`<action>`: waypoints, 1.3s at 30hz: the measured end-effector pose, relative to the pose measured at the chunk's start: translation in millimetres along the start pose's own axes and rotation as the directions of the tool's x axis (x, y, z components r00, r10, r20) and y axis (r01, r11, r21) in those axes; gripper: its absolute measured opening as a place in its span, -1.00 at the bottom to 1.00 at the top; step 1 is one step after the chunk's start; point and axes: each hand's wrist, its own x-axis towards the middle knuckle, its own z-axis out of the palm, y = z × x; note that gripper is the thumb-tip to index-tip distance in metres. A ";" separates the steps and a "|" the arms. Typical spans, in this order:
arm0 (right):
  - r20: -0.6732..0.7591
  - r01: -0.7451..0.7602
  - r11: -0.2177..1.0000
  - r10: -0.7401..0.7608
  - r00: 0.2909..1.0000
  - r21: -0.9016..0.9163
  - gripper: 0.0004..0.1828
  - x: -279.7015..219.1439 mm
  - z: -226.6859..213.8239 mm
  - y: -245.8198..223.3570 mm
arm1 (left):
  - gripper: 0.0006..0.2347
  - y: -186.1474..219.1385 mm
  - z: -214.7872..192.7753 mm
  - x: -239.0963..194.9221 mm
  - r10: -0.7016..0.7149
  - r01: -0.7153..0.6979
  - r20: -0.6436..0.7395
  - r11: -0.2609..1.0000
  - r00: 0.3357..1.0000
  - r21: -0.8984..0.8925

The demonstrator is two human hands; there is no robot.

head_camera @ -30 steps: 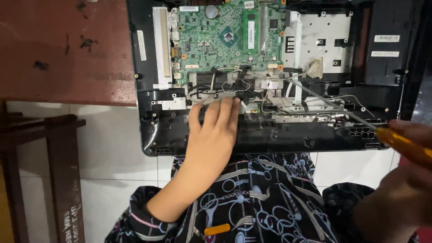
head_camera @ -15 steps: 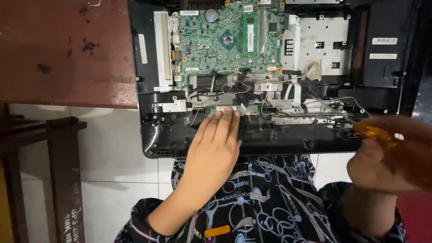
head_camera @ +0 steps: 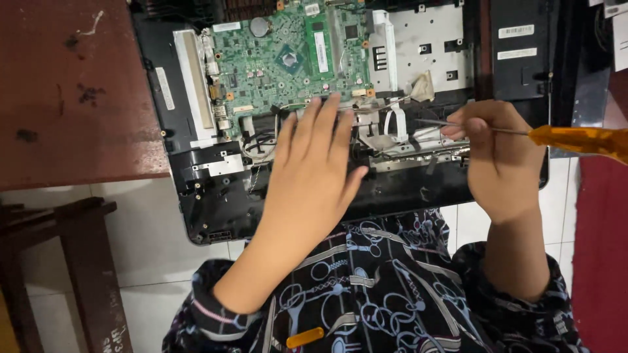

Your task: The person uses a screwdriver to remove screws from a disassembled electronic device on a table. They remove a metal bracket and continue unscrewing components from the circuit board area.

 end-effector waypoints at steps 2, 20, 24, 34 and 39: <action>-0.011 0.003 0.999 -0.003 1.000 0.037 -0.70 -0.7 -2.2 1.3 | -0.37 -0.8 11.7 14.3 0.001 -0.003 0.019 0.993 1.000 0.118; -0.212 0.474 0.859 -0.435 0.875 0.194 0.06 -2.3 -28.0 48.0 | -0.22 -29.1 53.1 13.5 -0.182 0.150 0.171 0.971 0.968 0.184; -0.206 0.308 0.942 -0.277 0.938 0.136 -0.33 0.0 -47.4 51.9 | -0.20 -26.5 32.9 0.9 -0.086 0.082 0.099 0.995 0.991 0.052; 0.378 0.107 0.924 -0.253 0.890 0.367 -0.84 97.3 100.7 -94.9 | -0.76 -54.2 -42.4 -95.6 -0.208 0.131 -0.333 0.962 0.920 -0.239; 0.509 0.222 0.934 -0.340 0.791 0.280 -0.75 128.9 176.5 -141.5 | -0.80 -83.0 -18.3 -124.1 -0.401 0.274 -0.454 0.906 0.796 -0.322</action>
